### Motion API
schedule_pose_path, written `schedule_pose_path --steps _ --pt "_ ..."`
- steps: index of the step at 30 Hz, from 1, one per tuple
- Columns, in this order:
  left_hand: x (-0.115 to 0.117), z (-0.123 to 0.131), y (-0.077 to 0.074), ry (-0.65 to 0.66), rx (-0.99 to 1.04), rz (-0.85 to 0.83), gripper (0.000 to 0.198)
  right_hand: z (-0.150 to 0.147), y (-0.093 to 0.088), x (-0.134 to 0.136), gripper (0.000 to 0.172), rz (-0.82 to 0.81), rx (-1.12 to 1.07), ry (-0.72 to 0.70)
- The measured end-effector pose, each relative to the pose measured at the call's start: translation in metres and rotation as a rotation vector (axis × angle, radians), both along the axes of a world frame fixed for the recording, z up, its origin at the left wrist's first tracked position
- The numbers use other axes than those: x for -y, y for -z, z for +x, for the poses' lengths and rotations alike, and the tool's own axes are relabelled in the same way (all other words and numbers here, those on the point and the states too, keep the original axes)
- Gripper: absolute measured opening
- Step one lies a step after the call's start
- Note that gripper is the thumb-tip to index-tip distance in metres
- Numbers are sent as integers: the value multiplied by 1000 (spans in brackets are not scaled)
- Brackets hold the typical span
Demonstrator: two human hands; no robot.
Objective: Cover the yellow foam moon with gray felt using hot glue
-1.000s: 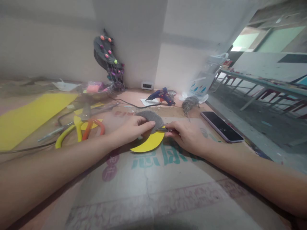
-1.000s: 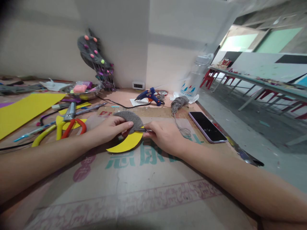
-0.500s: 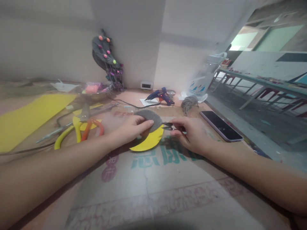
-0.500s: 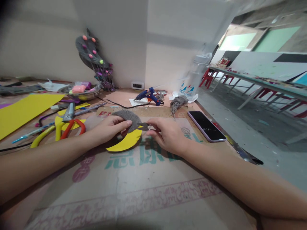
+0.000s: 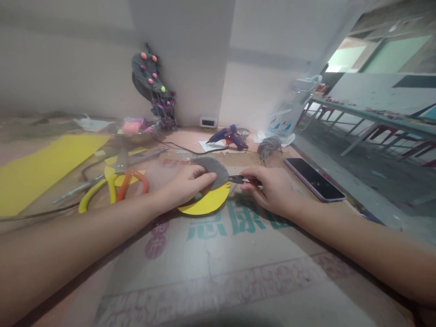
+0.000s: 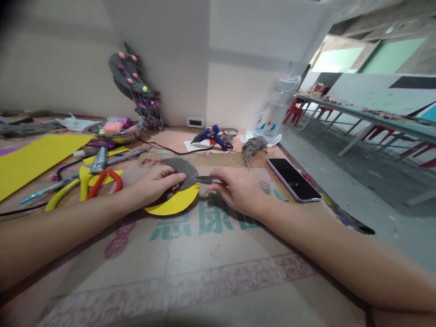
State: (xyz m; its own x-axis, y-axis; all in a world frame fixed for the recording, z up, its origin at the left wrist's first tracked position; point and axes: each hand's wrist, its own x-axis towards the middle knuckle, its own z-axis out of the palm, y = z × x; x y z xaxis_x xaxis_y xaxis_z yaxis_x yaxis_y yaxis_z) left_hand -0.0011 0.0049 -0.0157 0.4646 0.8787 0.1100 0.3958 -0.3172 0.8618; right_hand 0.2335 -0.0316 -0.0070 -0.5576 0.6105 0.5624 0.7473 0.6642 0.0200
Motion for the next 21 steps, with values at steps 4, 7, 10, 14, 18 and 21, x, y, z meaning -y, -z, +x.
schedule_pose_path --steps 4,7,10,14,18,21 --pt "-1 0 1 21 -21 3 40 -4 -1 5 25 6 23 -47" --pt "-2 -1 3 59 -19 13 42 -9 -1 10 28 2 51 -96" --pt "-3 -1 4 78 -1 20 41 -13 2 12 33 -8 59 -102" --pt "-2 -2 5 105 0 42 41 -14 6 9 33 -20 49 -73" --pt "0 -1 4 109 -25 62 42 -15 5 8 33 18 83 -69" --pt "1 0 3 115 -13 85 39 -15 4 9 31 43 125 -69"
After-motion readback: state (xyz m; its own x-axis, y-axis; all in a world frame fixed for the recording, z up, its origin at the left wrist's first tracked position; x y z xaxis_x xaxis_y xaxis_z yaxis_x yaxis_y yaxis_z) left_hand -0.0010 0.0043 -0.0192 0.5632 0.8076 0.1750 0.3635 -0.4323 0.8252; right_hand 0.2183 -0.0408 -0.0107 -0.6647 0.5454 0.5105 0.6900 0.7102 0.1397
